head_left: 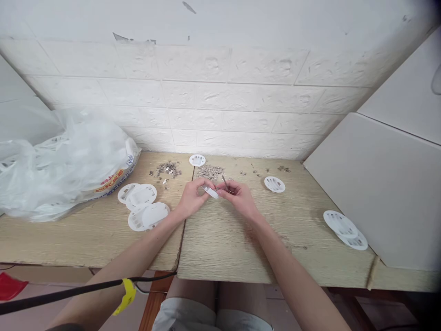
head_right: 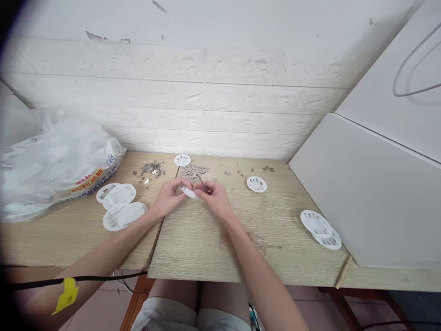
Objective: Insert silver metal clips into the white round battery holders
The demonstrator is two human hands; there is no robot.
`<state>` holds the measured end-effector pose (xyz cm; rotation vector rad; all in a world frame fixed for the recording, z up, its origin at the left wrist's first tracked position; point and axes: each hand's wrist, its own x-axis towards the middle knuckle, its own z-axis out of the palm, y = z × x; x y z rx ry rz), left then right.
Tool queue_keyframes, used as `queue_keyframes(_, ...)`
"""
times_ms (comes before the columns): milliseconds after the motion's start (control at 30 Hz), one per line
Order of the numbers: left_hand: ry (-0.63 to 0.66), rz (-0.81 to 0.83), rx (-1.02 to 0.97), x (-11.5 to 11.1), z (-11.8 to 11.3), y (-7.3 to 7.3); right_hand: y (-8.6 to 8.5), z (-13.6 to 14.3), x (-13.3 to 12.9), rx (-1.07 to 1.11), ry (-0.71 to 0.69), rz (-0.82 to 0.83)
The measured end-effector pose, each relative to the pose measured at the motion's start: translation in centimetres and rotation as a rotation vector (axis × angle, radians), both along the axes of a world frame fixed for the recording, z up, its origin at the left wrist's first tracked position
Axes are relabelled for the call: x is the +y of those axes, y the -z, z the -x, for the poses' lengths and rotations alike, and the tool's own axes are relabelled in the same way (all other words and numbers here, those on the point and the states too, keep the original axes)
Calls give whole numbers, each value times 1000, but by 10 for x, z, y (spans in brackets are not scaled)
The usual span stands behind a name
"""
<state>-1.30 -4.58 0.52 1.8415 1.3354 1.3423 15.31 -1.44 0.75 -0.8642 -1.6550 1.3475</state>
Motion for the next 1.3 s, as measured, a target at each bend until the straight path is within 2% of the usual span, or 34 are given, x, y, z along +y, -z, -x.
queue_keyframes(467, 31, -49, -28, 2, 1, 3, -2, -2, -1, -13, -34, -52)
queue_keyframes(633, 33, -44, -32, 3, 3, 5, -1, -2, -1, -54, -15, -58)
queue_keyframes(867, 12, -75, 41, 1, 2, 4, 0, 1, -3, -147, 63, -146)
queue_keyframes(1100, 32, -118, 114, 0, 2, 2, 2, 3, -5, -140, 37, -126)
queue_keyframes(1300, 54, -94, 56, 0, 1, 6, 0, 2, -6, -125, 8, -83)
